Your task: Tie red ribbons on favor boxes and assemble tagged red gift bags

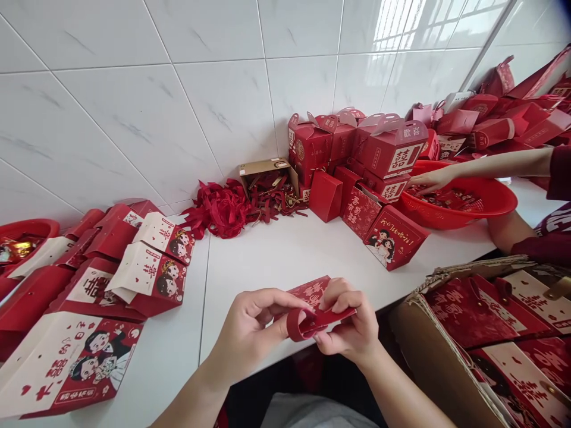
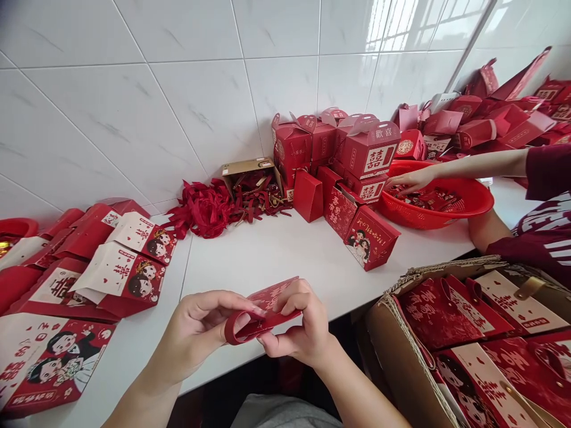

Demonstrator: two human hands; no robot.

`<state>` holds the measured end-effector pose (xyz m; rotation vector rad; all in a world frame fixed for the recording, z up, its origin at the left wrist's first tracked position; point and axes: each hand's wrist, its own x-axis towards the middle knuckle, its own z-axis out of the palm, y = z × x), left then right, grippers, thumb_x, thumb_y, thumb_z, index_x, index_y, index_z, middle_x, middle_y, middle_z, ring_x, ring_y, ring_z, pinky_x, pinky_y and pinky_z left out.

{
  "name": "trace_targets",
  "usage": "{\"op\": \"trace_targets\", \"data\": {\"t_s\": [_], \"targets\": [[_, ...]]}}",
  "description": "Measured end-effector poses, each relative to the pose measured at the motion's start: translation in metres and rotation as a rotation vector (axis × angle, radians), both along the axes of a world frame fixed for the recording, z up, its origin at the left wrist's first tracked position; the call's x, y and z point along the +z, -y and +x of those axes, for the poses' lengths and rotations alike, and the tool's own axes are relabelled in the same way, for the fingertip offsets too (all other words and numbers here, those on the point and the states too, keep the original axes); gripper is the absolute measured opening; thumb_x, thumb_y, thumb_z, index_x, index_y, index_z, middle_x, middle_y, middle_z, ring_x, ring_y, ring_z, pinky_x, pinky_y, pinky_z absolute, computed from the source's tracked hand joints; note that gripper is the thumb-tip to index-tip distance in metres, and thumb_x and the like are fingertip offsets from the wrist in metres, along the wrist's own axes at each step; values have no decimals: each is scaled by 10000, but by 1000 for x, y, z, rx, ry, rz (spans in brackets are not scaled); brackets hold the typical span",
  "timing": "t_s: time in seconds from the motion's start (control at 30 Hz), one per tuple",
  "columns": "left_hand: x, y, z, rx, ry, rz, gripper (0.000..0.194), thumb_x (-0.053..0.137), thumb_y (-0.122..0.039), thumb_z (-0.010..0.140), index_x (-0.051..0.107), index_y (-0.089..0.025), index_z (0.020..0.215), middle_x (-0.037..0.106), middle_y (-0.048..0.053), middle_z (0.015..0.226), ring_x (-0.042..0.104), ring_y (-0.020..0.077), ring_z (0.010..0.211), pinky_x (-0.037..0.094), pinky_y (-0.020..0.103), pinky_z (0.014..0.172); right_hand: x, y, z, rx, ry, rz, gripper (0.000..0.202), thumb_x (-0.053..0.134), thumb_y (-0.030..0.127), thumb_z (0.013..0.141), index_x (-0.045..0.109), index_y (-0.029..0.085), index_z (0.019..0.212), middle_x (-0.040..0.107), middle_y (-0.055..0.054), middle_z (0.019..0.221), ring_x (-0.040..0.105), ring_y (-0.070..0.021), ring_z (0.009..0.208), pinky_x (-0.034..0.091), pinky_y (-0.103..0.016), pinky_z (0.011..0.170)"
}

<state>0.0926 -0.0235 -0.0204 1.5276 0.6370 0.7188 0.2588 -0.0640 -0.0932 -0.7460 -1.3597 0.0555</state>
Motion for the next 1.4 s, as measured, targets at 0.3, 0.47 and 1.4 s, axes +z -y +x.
{"op": "trace_targets", "data": {"t_s": [0.3, 0.47, 1.4], "targets": [[3, 1, -13, -154, 55, 461, 352, 678, -20, 799, 737, -251, 1058, 771, 43, 1007, 735, 196, 930, 583, 284, 859, -1, 0, -7, 150, -70, -46, 306, 677, 444, 858, 447, 248, 909, 529, 18, 704, 523, -147, 574, 468, -286, 519], [0, 5, -13, -86, 2, 405, 272, 663, -62, 837, 735, -254, 1016, 768, 20, 910, 728, 162, 814, 575, 245, 768, -11, 2, -8, 246, -31, -110, 334, 724, 423, 821, 456, 250, 920, 552, 9, 730, 574, -168, 631, 499, -314, 572], [-49, 7, -21, 111, 50, 334, 230, 686, -31, 807, 753, -249, 828, 755, 53, 973, 715, 200, 945, 599, 279, 796, -27, -5, -17, -30, 28, -58, 258, 653, 389, 880, 436, 253, 908, 564, 19, 682, 528, -152, 552, 470, -315, 545]]}}
